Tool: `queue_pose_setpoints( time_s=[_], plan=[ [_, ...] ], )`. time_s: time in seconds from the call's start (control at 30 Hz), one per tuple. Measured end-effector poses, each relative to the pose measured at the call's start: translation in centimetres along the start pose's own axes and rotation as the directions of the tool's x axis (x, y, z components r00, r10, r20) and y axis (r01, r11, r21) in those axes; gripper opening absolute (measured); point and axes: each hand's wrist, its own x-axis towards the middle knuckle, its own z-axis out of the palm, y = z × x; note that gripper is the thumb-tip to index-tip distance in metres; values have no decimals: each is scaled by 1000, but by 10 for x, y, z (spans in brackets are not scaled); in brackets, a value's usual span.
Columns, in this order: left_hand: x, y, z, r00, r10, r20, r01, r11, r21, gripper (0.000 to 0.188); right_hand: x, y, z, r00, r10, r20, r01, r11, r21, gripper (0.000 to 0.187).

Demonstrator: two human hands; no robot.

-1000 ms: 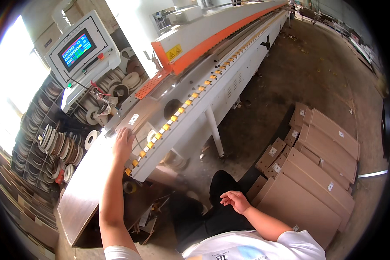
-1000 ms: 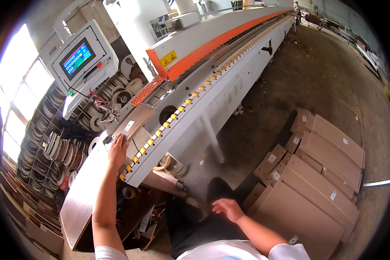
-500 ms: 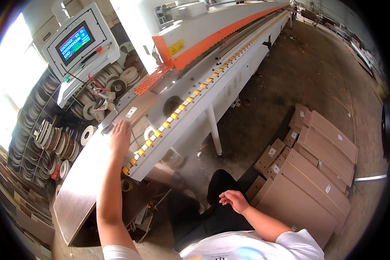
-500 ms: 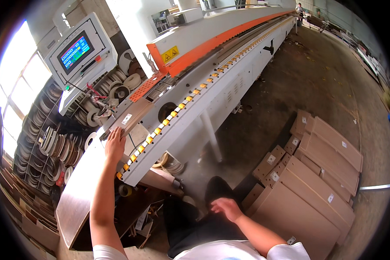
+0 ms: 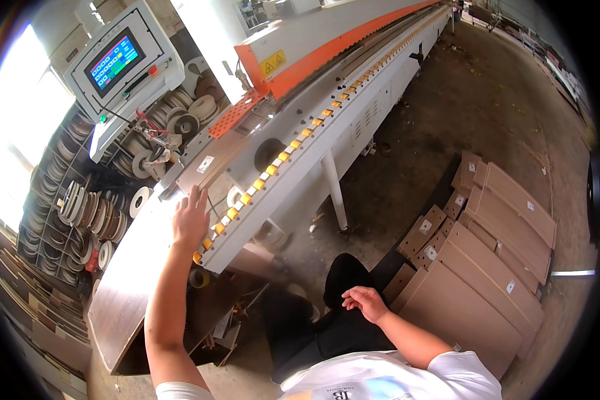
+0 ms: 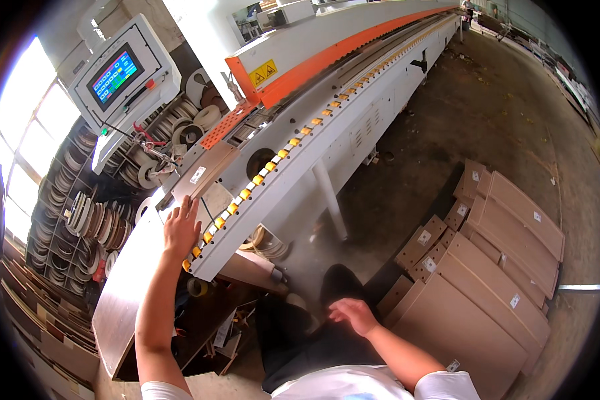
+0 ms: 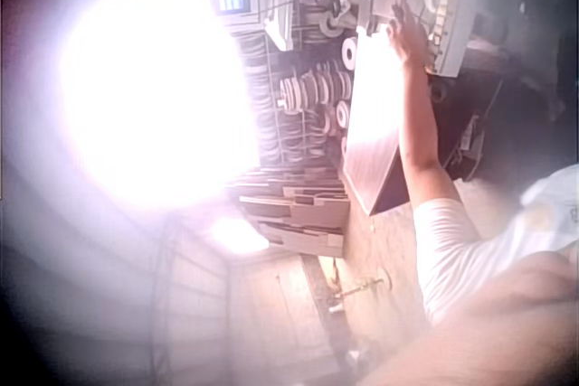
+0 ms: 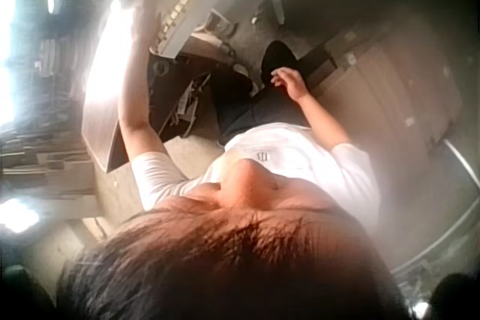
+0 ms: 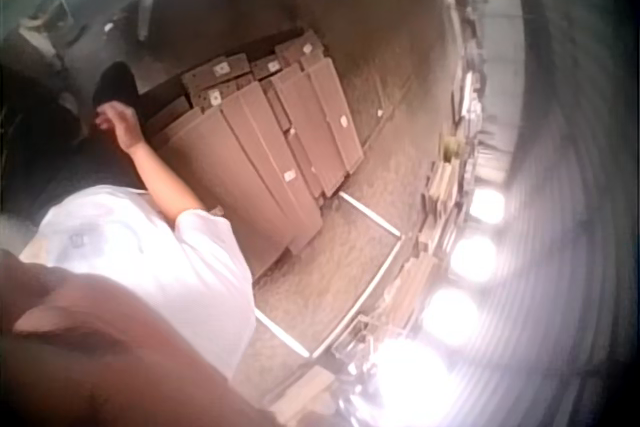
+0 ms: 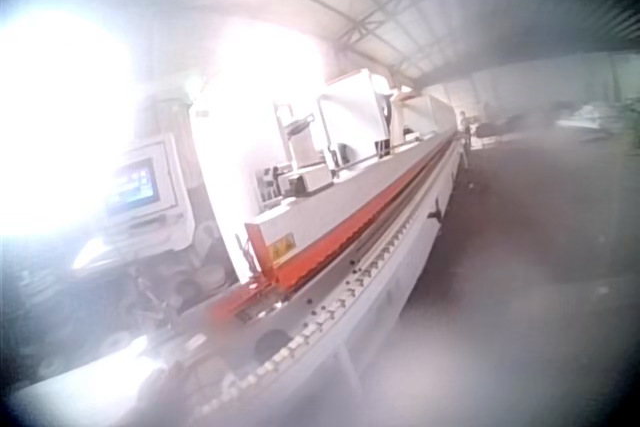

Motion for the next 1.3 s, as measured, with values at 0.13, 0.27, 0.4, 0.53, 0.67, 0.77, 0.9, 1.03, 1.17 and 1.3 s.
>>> queue_pose_setpoints(
  time_s=[0.13, 0.27, 0.4, 0.53, 0.67, 0.77, 0.9, 1.03, 1.17, 1.3],
  plan=[
    [13, 7, 11, 1000, 21, -23, -19, 999, 51, 73, 0, 0, -1, 1000, -9, 0, 9, 1000, 0, 33],
    [31, 19, 10, 1000, 25, -5, -24, 997, 70, 72, 1, 1, -2, 1000, -7, 4, 7, 1000, 13, 33],
    [55, 35, 5, 999, 11, 43, -15, 997, 77, 75, 0, 0, -5, 1000, 5, -11, -5, 1000, 16, 32],
    [77, 49, -2, 997, 16, 79, -22, 997, 73, 77, -2, -2, -6, 1000, 12, -13, -12, 999, 45, 31],
    [100, 58, 4, 998, 24, 58, -28, 997, 70, 75, 0, 0, -8, 1000, 11, -8, -10, 997, 79, 30],
    [118, 69, 7, 998, 28, 64, -34, 996, 82, 75, 0, -1, -10, 1000, 16, -18, -14, 995, 94, 30],
    [149, 87, 13, 999, 33, 32, -35, 997, 75, 77, -1, -2, -12, 999, 24, -31, -20, 992, 126, 30],
    [183, 104, 17, 1000, 22, 8, -22, 998, 66, 77, 1, -1, -14, 999, 27, -18, -24, 989, 149, 31],
    [201, 117, 9, 1000, -9, -16, 8, 997, -79, 67, 4, -9, -13, 998, 30, -50, -20, 982, 190, 31],
    [194, 128, -4, 988, 50, -149, -103, 920, -377, 59, 12, -10, -31, 985, -11, -171, 69, 940, 336, 31]
  ],
)
